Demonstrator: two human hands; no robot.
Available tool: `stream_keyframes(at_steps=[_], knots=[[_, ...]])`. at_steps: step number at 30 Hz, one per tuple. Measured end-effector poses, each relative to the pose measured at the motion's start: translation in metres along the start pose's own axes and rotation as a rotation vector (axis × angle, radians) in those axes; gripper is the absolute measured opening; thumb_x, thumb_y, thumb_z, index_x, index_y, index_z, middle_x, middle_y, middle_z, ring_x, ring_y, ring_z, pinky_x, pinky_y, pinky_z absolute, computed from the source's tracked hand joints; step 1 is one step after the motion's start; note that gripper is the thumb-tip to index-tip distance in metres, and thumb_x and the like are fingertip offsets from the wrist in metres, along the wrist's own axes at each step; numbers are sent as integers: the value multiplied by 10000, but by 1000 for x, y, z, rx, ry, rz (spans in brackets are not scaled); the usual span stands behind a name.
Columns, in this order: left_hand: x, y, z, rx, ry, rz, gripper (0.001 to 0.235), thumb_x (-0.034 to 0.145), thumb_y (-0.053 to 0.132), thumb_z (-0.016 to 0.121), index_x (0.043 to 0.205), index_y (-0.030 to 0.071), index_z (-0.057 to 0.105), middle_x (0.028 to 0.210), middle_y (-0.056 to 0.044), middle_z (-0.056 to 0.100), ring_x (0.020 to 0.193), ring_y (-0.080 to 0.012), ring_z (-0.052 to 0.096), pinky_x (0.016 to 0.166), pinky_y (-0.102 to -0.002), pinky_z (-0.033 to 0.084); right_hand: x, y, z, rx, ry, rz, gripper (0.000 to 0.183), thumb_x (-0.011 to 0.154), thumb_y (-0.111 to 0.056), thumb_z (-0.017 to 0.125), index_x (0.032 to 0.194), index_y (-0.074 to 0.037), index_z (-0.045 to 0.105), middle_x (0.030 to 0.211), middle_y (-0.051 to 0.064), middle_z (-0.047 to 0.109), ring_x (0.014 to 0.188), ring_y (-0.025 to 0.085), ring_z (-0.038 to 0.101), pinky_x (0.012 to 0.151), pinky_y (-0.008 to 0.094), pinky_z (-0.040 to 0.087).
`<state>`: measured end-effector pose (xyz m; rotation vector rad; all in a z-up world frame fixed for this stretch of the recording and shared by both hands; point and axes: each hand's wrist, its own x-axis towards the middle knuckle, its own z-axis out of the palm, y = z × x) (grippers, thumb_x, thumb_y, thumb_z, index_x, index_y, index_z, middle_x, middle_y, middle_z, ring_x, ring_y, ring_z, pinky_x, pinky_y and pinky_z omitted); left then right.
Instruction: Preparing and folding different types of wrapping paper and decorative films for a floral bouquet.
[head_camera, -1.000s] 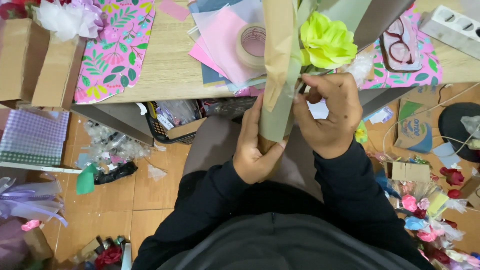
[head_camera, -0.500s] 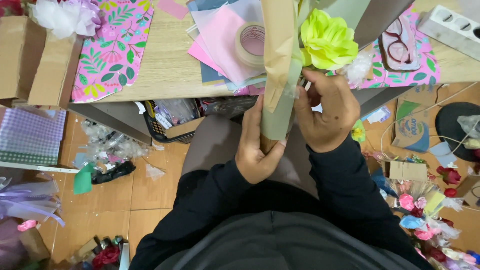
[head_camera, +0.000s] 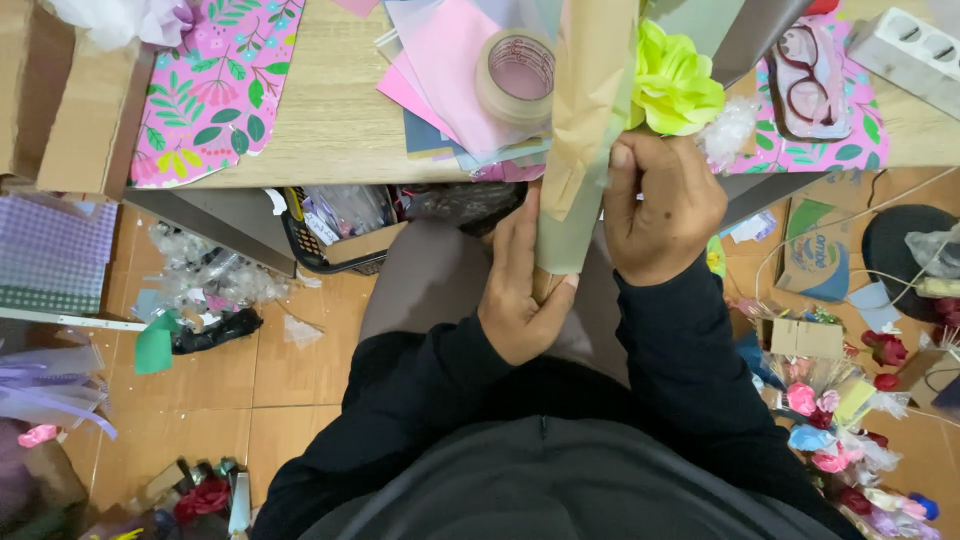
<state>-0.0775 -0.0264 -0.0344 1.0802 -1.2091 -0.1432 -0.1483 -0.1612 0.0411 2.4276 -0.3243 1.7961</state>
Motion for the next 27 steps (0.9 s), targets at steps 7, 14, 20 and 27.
stream_keyframes(at_steps=[7,14,20,27], knots=[[-5,-6,-4,-187,57,-8,886,935,35,691,1641,-26,159,1534,-168,355,1419,-283,402,1228,-519,305,-13,4,0,470,29,289,224,1106,-33,531,1054,96,706,713,138,581,575,224,624,540,338,514],[-4,-2,-8,-257,81,-23,914,936,46,722,1655,15,158,1547,-133,390,1404,-242,442,1207,-509,340,-45,17,3,1027,158,733,183,1043,-68,527,1197,30,539,828,115,566,662,222,665,621,307,573],[-15,-11,-6,-347,81,-57,926,893,-7,724,1643,-2,181,1457,-136,503,1324,-230,521,1163,-492,396,-38,17,-7,1584,281,1071,212,920,-231,562,1058,-70,548,892,97,620,783,225,702,716,365,667],[-4,-2,-9,-222,94,8,904,941,40,700,1655,14,148,1564,-149,428,1415,-239,458,1220,-506,351,-48,18,-3,1651,119,992,760,861,-635,612,1316,-31,536,1260,198,660,1140,263,712,973,434,643]])
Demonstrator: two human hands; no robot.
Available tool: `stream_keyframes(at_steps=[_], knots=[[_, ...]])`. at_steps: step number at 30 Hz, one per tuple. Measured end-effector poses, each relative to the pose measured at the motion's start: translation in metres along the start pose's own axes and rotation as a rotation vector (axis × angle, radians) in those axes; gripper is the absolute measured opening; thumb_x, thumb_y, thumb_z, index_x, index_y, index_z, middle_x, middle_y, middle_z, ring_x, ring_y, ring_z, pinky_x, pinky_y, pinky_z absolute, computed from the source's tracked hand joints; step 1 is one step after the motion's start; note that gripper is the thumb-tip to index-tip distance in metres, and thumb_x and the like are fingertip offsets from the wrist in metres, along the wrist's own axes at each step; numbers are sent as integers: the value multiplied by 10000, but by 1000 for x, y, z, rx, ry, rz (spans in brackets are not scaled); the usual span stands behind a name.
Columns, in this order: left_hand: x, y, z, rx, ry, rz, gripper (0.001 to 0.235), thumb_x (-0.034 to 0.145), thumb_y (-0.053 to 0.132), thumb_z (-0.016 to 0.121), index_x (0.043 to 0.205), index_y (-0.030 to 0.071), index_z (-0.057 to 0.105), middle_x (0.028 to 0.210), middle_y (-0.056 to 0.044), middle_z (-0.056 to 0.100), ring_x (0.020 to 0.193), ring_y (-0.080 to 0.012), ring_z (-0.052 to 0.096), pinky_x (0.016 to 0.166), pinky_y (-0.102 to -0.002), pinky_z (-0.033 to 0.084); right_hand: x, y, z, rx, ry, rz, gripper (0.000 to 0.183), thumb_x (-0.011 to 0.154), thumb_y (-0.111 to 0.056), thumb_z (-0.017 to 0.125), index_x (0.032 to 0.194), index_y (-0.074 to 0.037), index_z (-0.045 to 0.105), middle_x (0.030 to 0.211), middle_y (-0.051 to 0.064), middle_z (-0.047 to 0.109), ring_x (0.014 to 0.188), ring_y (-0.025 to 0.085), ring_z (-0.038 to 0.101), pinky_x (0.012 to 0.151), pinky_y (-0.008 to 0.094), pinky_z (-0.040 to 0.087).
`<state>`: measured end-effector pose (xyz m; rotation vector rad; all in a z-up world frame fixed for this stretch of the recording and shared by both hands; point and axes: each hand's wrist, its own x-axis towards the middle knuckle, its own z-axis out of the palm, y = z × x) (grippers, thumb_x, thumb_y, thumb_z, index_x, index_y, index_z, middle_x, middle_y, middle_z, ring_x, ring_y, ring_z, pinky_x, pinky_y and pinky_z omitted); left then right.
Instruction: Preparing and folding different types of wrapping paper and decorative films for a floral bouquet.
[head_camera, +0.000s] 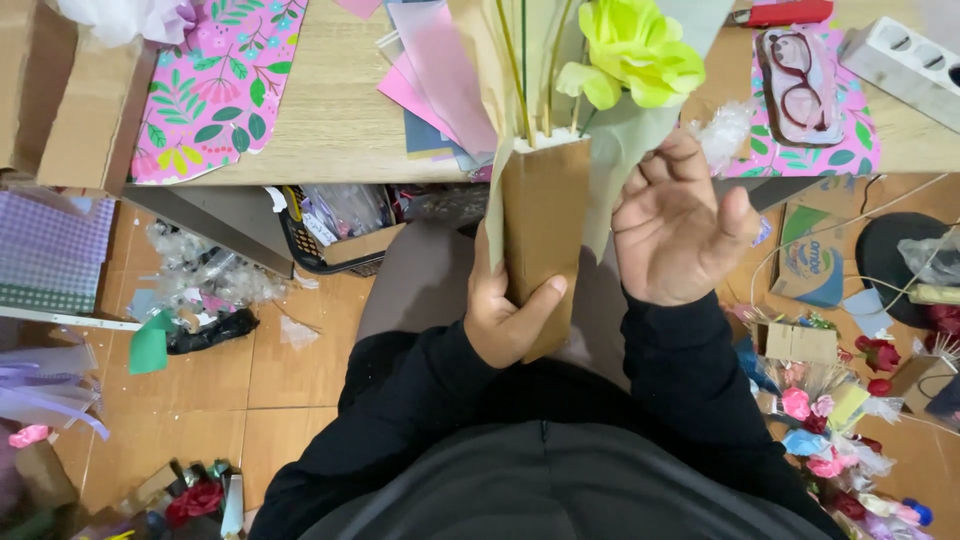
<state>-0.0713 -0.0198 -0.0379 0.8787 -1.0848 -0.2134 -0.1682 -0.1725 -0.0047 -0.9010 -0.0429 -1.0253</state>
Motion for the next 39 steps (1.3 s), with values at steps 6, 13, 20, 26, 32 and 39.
stream_keyframes(at_steps=[6,13,20,26,32,39], knots=[[2,-4,2,-46,-23,21,925,921,1,708,1656,11,146,1605,-135,382,1449,-257,436,1231,-516,339,2,4,23,-481,105,-68,489,955,-166,736,1357,-113,463,1287,-4,639,1177,75,632,1040,249,540],[-9,-26,-11,-273,-142,-44,977,923,-14,694,1660,33,54,1534,-199,464,1355,-300,534,1109,-546,495,14,15,-11,-217,311,53,613,918,134,624,1460,-103,464,1262,173,728,1087,321,769,920,453,660],[8,-17,-11,-674,-155,-118,1203,904,-51,715,1647,207,-194,1575,-217,437,1322,-323,586,972,-523,618,19,18,-29,-302,363,-72,612,897,165,699,1396,-112,477,1282,172,721,1169,314,746,987,471,664],[6,-34,-24,-513,-12,-102,1339,808,51,877,1652,171,-155,1585,-156,433,1358,-265,556,1081,-439,554,28,14,-41,-298,463,-139,633,906,167,708,1415,-135,485,1222,153,731,1093,348,784,948,519,707],[38,-17,-67,-135,116,-196,1072,839,33,800,1639,99,89,1544,-173,494,1320,-269,589,1108,-401,534,26,-7,-48,-302,406,-213,555,960,168,603,1408,-137,481,1331,161,650,1181,328,685,1061,466,597],[96,-57,-203,511,215,-72,887,906,-29,817,1581,75,250,1490,-224,499,1330,-321,584,1106,-401,558,19,-28,-41,-541,272,-243,455,1015,97,520,1414,-107,445,1412,106,583,1263,224,603,1195,345,481]])
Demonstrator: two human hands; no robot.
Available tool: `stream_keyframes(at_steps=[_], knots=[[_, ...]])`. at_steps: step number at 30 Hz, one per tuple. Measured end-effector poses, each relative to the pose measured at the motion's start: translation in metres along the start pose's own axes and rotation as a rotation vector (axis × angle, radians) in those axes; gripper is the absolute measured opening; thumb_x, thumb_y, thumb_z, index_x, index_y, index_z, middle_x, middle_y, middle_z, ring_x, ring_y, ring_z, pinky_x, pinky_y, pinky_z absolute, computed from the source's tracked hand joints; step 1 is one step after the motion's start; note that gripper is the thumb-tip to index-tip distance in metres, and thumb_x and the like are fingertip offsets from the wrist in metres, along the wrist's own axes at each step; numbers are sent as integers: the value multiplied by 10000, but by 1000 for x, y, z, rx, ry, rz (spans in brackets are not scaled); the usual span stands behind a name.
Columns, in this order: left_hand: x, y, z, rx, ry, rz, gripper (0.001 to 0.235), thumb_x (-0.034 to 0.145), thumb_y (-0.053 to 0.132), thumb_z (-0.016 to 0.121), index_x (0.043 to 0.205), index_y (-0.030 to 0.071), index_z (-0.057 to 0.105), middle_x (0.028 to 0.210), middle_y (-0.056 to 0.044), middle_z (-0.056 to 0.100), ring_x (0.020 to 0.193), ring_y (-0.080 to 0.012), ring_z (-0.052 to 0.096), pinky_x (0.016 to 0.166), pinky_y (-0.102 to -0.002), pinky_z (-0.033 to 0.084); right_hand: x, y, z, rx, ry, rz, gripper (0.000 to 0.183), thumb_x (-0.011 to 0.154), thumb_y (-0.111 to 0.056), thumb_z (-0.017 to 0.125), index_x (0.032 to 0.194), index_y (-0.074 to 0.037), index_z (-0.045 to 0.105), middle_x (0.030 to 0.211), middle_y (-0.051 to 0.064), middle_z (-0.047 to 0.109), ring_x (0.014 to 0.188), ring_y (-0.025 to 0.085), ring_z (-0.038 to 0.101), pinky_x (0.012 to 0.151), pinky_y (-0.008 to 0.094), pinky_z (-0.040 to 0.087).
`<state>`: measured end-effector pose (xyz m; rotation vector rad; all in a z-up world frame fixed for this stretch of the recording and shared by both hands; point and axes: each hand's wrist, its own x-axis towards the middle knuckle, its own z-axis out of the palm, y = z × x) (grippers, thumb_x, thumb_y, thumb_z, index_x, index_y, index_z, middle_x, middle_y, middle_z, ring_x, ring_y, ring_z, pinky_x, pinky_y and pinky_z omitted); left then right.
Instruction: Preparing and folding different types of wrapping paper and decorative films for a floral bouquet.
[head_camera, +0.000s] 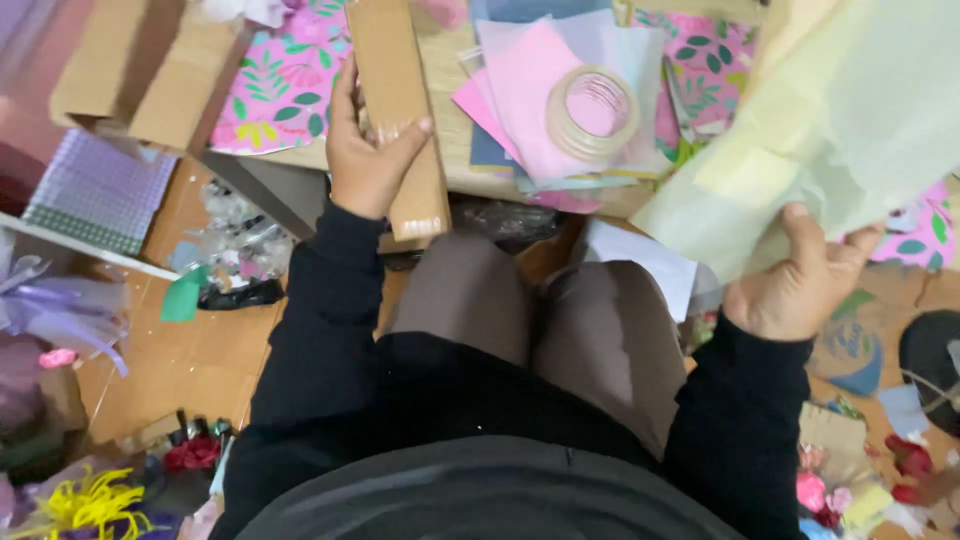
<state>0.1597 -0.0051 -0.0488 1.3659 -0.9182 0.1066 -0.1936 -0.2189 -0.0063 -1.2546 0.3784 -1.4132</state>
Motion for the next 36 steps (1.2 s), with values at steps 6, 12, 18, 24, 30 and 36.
stream_keyframes(at_steps=[6,12,18,24,30,36], knots=[[65,-67,-101,490,-132,92,920,822,128,940,1533,22,366,1379,-231,553,1211,-351,617,1015,-407,554,-5,3,-7,-98,-179,-88,605,1077,168,386,1571,-174,315,1591,166,401,1440,348,438,1310,474,349],[81,-64,-134,1164,-107,243,771,821,156,872,1481,-23,518,1450,-307,402,1310,-520,399,1102,-556,358,-8,5,22,-55,-62,26,576,988,110,489,1500,-130,381,1461,82,514,1269,190,534,1181,299,430],[24,78,-9,644,-209,353,401,960,101,697,1332,-34,633,1397,-223,555,1222,-383,548,1051,-492,472,-18,16,40,60,-42,174,634,948,103,572,1507,-121,374,1392,107,580,1194,208,605,1104,314,498],[-43,108,72,-158,-112,-31,602,1096,313,572,1612,97,348,1597,-264,325,1459,-468,416,1149,-582,455,-27,21,46,-80,-65,-27,631,923,73,750,1428,-139,438,1309,91,601,1180,217,645,1010,419,605],[-86,174,103,-324,-330,67,787,1020,439,665,1616,65,312,1611,-177,374,1442,-364,476,1170,-485,480,-39,-7,56,-515,-166,-546,440,958,40,738,1321,62,491,1431,218,405,1383,399,458,1173,518,396],[-112,143,136,-585,-373,-153,967,940,362,742,1625,-29,182,1589,-247,344,1446,-482,396,1096,-629,448,-66,12,67,-557,-291,-878,307,1038,-287,614,1138,1,654,1357,297,440,1047,440,639,878,515,552]])
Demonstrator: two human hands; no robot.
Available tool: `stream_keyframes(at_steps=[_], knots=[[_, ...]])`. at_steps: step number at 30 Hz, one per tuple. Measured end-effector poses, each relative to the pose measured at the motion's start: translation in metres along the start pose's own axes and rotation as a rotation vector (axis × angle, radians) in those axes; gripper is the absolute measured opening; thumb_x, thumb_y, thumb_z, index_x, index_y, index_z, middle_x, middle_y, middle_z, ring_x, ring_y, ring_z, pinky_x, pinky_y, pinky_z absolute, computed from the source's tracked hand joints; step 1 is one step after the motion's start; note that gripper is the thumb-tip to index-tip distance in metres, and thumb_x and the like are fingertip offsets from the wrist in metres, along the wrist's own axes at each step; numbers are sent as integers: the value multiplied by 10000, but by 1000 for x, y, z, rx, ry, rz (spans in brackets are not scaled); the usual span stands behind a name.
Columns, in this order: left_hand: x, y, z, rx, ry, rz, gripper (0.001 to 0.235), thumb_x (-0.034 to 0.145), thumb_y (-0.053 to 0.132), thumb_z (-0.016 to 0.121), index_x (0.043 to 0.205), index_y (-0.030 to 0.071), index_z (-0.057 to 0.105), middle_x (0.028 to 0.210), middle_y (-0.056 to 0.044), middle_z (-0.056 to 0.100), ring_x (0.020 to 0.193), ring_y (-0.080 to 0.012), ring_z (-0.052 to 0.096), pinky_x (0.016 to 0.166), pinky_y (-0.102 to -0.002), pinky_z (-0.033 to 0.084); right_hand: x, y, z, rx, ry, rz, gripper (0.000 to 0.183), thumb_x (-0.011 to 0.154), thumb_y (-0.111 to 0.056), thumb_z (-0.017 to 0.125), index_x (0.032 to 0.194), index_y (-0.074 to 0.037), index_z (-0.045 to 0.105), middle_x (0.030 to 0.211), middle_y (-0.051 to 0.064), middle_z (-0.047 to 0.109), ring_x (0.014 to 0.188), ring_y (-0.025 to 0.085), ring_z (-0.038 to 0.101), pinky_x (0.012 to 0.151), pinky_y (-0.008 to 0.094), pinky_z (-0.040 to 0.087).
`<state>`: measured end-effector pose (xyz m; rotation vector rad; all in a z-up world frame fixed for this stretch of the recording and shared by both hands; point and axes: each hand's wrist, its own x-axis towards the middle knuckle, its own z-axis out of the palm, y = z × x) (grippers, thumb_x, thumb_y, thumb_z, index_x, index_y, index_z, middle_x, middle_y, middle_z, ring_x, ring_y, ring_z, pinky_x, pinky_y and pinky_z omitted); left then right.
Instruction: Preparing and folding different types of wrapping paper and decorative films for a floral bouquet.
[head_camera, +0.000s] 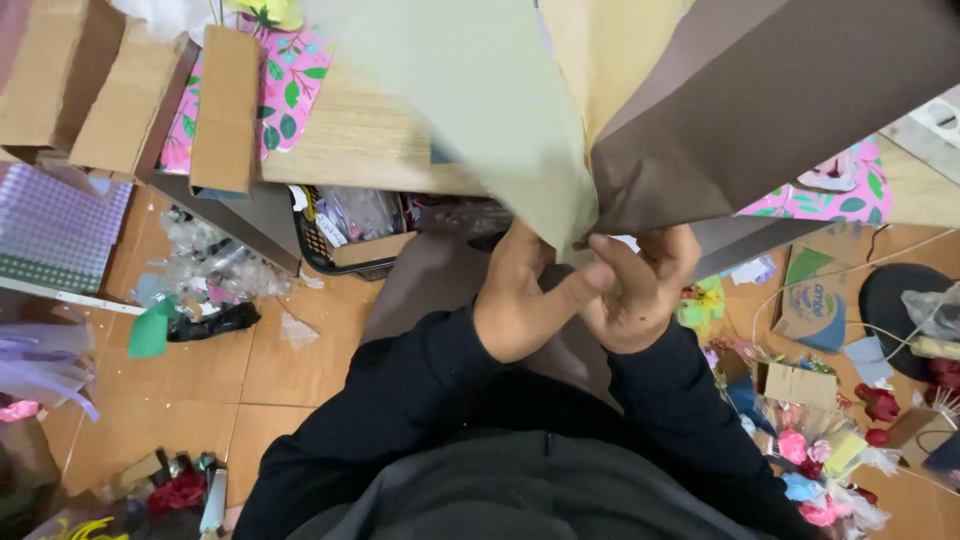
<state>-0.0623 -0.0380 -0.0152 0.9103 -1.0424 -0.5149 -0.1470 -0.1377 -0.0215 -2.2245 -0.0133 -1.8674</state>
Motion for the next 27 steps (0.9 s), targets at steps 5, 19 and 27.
stream_keyframes(at_steps=[5,19,27], knots=[[0,7,-9,104,77,-114,564,1109,311,451,1503,-86,385,1412,-270,530,1272,-463,564,1003,-589,517,-5,5,-14,113,-111,16,531,858,-345,809,1221,-5,622,1393,315,411,1023,379,621,882,530,522],[-16,-11,7,5,47,-32,458,1118,163,463,1535,-24,431,1519,-121,518,1415,-254,477,1243,-503,329,-26,6,-28,440,32,614,214,950,-69,774,1114,-33,642,1026,101,707,1047,139,653,891,378,555],[-12,-6,-8,-3,138,-145,396,1130,232,472,1048,-62,723,957,-99,690,976,-115,552,970,-392,518,-74,22,-31,228,145,778,468,834,-76,916,1210,23,654,1033,103,666,1082,107,553,958,331,497]])
